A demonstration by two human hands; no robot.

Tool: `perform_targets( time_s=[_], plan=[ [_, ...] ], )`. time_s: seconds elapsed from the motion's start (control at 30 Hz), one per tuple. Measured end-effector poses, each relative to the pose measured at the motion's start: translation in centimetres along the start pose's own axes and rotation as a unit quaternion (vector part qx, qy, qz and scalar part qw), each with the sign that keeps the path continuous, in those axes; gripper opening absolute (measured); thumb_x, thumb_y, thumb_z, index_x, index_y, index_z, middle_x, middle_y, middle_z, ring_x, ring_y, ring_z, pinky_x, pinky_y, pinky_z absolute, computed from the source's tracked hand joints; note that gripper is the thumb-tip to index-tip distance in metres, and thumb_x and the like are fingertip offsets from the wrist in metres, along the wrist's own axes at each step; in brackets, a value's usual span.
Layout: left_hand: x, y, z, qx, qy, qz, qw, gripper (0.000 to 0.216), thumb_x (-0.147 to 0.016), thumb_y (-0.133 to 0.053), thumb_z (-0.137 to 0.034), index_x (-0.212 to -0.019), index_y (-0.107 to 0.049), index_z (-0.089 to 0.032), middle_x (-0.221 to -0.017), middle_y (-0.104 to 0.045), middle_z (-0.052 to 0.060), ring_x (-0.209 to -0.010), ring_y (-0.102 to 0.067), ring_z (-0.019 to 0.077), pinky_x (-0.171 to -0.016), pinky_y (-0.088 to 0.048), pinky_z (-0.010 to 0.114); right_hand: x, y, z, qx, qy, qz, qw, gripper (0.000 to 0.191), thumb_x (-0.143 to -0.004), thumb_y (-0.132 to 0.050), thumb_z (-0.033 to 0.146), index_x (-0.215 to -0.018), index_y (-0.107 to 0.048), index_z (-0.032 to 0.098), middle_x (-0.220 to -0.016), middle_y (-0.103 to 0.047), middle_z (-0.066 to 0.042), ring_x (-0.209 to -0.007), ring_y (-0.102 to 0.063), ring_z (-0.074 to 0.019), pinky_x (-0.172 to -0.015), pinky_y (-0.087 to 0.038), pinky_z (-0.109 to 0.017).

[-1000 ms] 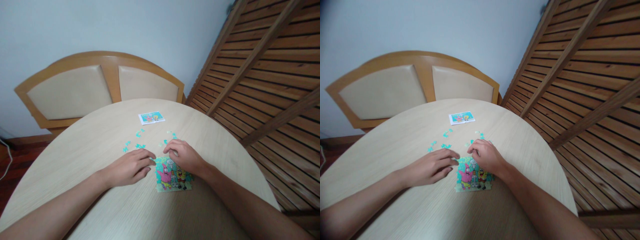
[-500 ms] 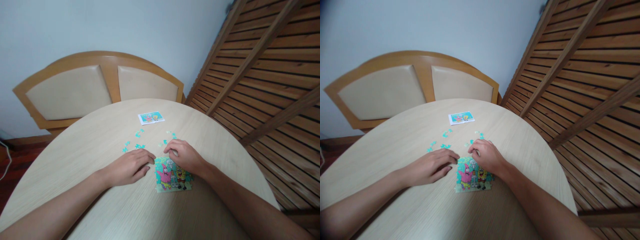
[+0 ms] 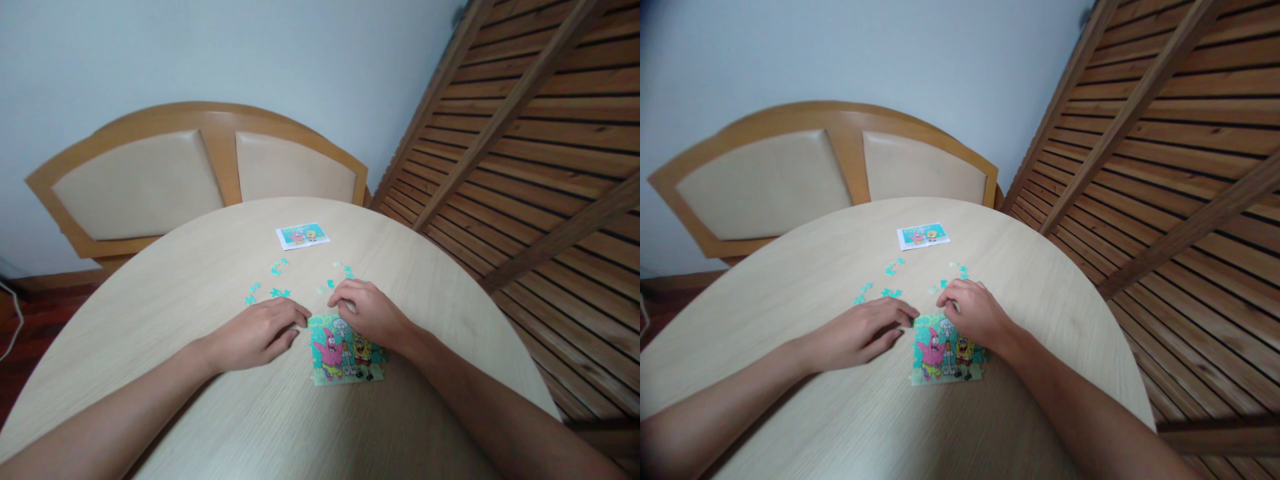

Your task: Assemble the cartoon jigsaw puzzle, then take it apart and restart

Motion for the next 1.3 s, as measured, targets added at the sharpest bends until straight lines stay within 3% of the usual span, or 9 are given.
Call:
perform_targets(
  time_s=[0.23, 0.43, 0.83, 1.3],
  plan=[
    [0.1, -0.1, -0.5, -0.031, -0.028, 0.02, 0.999, 0.032, -0.098, -0.054, -0.023, -0.129, -0.061, -0.023, -0.136, -0.059, 0.012, -0.122, -0.059, 0.027, -0.104, -0.051, 0.045, 0.3, 0.0, 1.2, -0.004, 0.011, 0.025, 1.0, 0.018, -0.084, -0.067, 0.015, -0.098, -0.076, 0.02, -0.103, -0.073, -0.005, -0.102, -0.065, -0.0231, -0.095, -0.048, -0.04],
    [0.1, 0.0, -1.3, -0.038, -0.053, 0.044, 0.997, 0.039, -0.094, -0.061, -0.029, -0.133, -0.061, -0.028, -0.141, -0.057, 0.011, -0.124, -0.057, 0.0301, -0.107, -0.047, 0.049, 0.6, -0.6, 2.1, 0.001, 0.007, 0.076, 0.997, 0.026, -0.081, -0.078, 0.031, -0.106, -0.077, 0.023, -0.109, -0.07, -0.006, -0.106, -0.062, -0.0259, -0.097, -0.045, -0.043],
    [0.1, -0.2, -1.3, -0.038, -0.05, 0.052, 0.997, 0.043, -0.093, -0.064, -0.03, -0.136, -0.06, -0.029, -0.14, -0.058, 0.01, -0.125, -0.056, 0.0299, -0.108, -0.045, 0.05, 0.5, -0.8, 2.4, -0.023, 0.012, 0.09, 0.996, 0.019, -0.083, -0.076, 0.025, -0.101, -0.076, 0.02, -0.106, -0.07, -0.006, -0.105, -0.062, -0.0249, -0.096, -0.045, -0.041],
    [0.0, 0.1, -1.5, -0.041, -0.058, 0.04, 0.997, 0.044, -0.093, -0.063, -0.03, -0.137, -0.06, -0.03, -0.139, -0.059, 0.01, -0.122, -0.058, 0.03, -0.106, -0.048, 0.049, 0.7, -1.5, 1.7, -0.033, -0.032, 0.098, 0.994, 0.023, -0.081, -0.076, 0.023, -0.103, -0.07, 0.021, -0.096, -0.071, -0.003, -0.098, -0.064, -0.0232, -0.091, -0.041, -0.041]
  ],
)
Point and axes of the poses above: each hand's wrist, its own x-axis away from the middle knuckle, its own y-axis out of the back of the hand, z = x × y, the point moved 9 cm from there along -x, towards the middle knuckle
